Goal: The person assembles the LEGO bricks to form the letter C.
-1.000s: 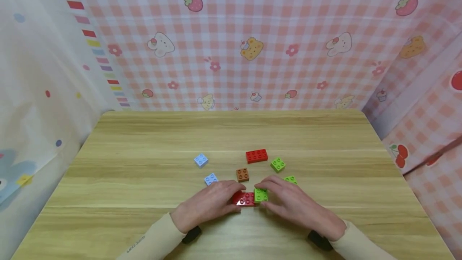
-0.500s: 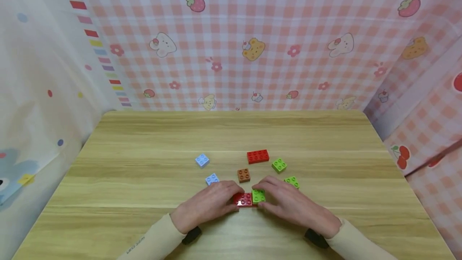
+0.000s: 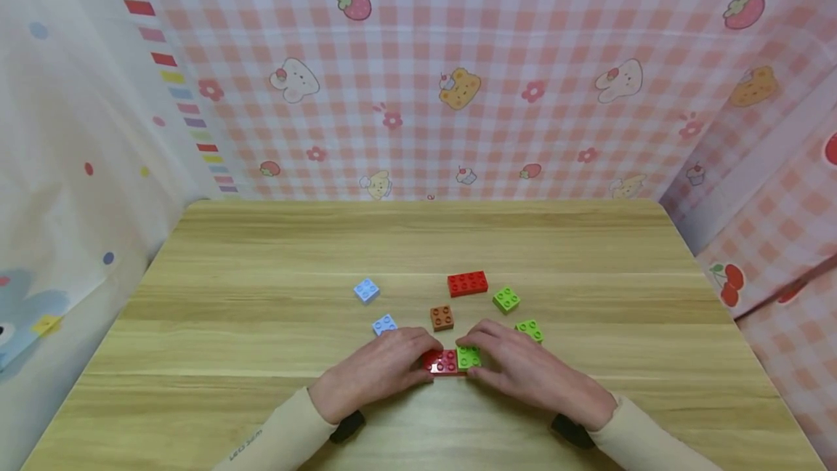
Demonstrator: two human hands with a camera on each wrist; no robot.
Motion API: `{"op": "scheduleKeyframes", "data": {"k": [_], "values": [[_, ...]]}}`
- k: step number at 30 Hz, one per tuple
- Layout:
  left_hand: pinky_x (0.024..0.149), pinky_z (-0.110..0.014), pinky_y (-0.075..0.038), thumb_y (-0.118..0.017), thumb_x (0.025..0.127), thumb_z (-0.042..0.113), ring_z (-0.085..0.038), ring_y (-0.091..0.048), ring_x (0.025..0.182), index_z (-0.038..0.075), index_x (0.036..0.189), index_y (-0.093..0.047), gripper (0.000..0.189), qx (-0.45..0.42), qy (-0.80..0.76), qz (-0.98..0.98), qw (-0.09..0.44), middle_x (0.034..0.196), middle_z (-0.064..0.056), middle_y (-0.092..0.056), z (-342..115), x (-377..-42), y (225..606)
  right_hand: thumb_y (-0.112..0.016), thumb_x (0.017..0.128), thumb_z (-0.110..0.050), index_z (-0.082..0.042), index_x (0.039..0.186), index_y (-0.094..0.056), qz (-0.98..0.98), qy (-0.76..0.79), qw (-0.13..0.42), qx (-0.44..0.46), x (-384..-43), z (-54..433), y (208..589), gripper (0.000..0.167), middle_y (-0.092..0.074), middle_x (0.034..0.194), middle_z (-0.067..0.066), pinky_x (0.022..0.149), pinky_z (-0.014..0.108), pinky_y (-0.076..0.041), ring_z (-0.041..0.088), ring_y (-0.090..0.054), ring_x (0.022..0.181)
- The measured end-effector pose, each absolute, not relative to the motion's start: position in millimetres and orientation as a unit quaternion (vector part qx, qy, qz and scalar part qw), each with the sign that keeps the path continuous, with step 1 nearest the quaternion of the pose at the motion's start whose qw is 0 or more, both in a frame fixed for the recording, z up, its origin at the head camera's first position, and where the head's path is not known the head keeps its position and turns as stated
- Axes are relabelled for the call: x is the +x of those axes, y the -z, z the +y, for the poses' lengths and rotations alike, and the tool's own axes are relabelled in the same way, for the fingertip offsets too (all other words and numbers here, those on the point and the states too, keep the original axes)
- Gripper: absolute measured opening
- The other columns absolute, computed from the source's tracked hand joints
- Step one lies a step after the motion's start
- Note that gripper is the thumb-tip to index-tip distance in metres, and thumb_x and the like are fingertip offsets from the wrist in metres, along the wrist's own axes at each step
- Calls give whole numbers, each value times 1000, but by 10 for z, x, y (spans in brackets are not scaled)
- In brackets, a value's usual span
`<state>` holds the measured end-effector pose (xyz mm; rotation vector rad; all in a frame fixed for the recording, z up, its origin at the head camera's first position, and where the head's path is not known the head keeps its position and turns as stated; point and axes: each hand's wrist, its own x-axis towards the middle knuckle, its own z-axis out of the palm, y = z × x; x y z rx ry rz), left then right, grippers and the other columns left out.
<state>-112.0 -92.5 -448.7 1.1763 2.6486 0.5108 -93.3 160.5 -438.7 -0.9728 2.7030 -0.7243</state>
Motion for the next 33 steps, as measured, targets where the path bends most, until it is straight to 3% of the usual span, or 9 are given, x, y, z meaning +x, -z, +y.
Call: {"op": "scheduleKeyframes", "data": {"k": [18, 26, 29, 33], "values": [[84, -20, -55, -80, 93, 26, -2, -64, 96, 10, 122, -72, 34, 399, -190, 892, 94, 110, 3, -71, -948, -1127, 4524, -80, 93, -26, -13, 126, -71, 913, 240, 100, -315, -950, 1576, 4395, 36, -63, 115, -8, 82, 31, -55, 6, -56, 94], [86, -21, -56, -80, 93, 26, -4, -65, 97, 11, 123, -71, 34, 398, -175, 896, 92, 110, 3, -71, -944, -1082, 4496, -80, 93, -26, -7, 139, -63, 913, 245, 130, -299, -975, 1546, 4324, 53, -67, 135, 7, 101, 48, -54, 22, -63, 122], [87, -23, -57, -79, 94, 27, -5, -66, 99, 11, 124, -71, 35, 397, -173, 897, 89, 112, 3, -71, -959, -1059, 4490, -80, 93, -26, -8, 135, -66, 910, 241, 134, -308, -997, 1534, 4320, 47, -70, 129, 5, 96, 43, -57, 15, -66, 113], [100, -31, -55, -77, 96, 28, -13, -65, 114, 11, 127, -69, 36, 405, -171, 897, 48, 121, 0, -70, -1040, -1021, 4484, -80, 93, -26, -9, 129, -70, 910, 231, 127, -320, -1007, 1523, 4333, 41, -73, 122, 2, 89, 36, -59, 8, -66, 103]]}}
